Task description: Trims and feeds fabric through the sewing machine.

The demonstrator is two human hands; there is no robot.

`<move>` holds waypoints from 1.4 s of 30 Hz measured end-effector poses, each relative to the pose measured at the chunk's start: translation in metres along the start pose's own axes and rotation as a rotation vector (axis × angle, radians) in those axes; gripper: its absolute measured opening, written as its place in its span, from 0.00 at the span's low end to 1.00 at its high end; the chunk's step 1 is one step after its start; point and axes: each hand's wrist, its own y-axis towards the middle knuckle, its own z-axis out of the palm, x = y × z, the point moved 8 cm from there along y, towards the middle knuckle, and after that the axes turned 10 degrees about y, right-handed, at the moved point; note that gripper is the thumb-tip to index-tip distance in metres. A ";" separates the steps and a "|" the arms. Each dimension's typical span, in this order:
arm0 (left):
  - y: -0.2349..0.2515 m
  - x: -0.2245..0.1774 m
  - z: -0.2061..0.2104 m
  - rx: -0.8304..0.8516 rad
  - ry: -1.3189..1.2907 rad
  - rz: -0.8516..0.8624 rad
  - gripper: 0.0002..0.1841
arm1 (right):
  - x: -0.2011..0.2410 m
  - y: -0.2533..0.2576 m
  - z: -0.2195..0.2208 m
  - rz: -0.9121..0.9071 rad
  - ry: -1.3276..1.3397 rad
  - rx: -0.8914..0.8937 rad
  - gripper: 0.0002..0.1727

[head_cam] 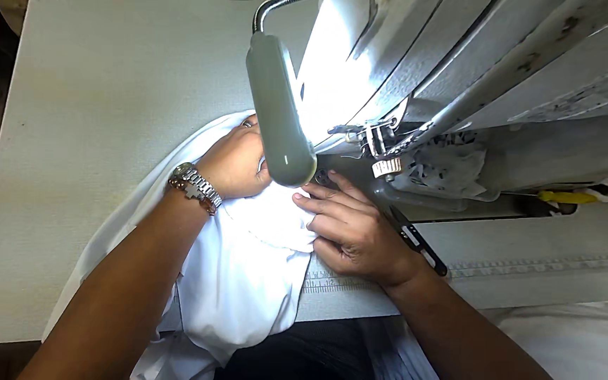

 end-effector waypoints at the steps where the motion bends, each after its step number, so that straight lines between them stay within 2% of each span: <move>1: 0.000 -0.001 -0.001 0.023 0.002 -0.013 0.13 | 0.000 0.000 0.000 0.004 0.000 -0.002 0.12; 6: 0.002 0.000 -0.001 0.053 0.037 -0.032 0.13 | -0.003 0.000 0.000 0.015 0.000 -0.013 0.12; 11: 0.004 0.000 -0.003 -0.037 0.046 0.000 0.15 | -0.004 0.002 -0.002 0.017 0.003 -0.024 0.12; 29: 0.005 0.000 -0.006 -0.034 0.014 0.023 0.16 | -0.002 0.002 0.002 0.007 -0.007 -0.012 0.12; 35: 0.004 -0.003 -0.004 0.114 0.072 -0.029 0.14 | -0.002 0.001 0.005 -0.003 -0.032 -0.015 0.12; 36: -0.002 -0.001 0.000 0.085 0.102 -0.035 0.14 | -0.002 0.000 0.005 -0.011 -0.042 -0.011 0.12; 37: -0.012 0.005 0.010 -0.034 0.119 -0.016 0.14 | -0.001 -0.001 0.006 -0.020 -0.054 -0.008 0.12; 38: -0.026 0.015 0.029 -0.251 0.130 0.020 0.15 | 0.001 -0.002 0.007 -0.032 -0.065 -0.003 0.12; 39: -0.037 0.017 0.042 -0.385 0.127 0.026 0.15 | 0.002 -0.003 0.007 -0.043 -0.075 0.005 0.12; 40: -0.045 0.007 0.043 -0.384 0.115 -0.009 0.13 | 0.005 -0.003 0.007 -0.048 -0.077 0.012 0.11; 41: -0.048 -0.014 0.033 -0.298 0.081 -0.053 0.12 | 0.007 -0.004 0.007 -0.047 -0.070 0.016 0.12; 42: -0.050 -0.040 0.020 -0.098 0.035 -0.115 0.15 | 0.010 -0.006 0.006 -0.047 -0.065 0.011 0.12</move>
